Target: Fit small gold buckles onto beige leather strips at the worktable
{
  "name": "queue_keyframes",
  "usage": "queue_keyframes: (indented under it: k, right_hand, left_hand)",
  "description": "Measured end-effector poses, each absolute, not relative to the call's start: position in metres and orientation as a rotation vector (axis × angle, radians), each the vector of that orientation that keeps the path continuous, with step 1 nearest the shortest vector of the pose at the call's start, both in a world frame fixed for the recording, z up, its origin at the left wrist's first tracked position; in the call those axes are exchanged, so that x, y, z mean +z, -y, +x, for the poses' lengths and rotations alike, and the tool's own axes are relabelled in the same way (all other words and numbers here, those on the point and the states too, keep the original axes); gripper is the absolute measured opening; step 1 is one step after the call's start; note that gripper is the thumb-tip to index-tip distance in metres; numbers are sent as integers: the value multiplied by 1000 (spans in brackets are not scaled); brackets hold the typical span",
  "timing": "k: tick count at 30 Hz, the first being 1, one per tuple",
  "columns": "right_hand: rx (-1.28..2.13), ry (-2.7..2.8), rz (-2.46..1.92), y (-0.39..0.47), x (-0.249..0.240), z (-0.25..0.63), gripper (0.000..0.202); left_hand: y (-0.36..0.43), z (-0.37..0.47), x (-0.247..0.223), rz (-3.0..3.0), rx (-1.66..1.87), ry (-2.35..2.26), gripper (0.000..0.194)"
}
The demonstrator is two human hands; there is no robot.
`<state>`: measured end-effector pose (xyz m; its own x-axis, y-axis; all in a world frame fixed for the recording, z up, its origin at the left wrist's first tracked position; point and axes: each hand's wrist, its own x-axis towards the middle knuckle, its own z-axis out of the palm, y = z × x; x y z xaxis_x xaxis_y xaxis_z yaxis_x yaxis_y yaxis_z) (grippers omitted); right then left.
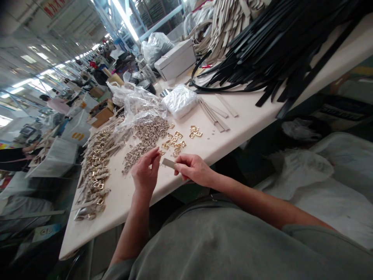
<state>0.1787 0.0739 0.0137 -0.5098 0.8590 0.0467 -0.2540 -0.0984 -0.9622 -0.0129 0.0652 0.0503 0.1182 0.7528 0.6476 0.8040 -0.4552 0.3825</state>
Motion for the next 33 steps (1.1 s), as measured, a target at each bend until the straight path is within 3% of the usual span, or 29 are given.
queue_keyframes:
  k: [3,10,18,22,29,33]
  right_hand:
    - [1855,1276,-662,-72,15,175,29]
    - [1622,1260,-724,-84,25,170,28]
    - [1787,1118,-729,-89,20,173,31]
    - [1776,982,-720,-92,19,181,31]
    - [2197,898,-562,-79,20,179,30]
    - [2285,868,-519,-71,17,171,31]
  left_hand:
    - [-64,-11,48,-2337,-1403,1734,16]
    - [-56,-1,36,-2402,-1853,2046,26]
    - [-53,6,43,-2461,-2156,2167,23]
    - [-54,-1,36,-2433,-2061,2153,28]
    - [-60,-8,38,-2396,-1328,1767,25]
    - [-58,-5,38,-2439,-1344,1765,31]
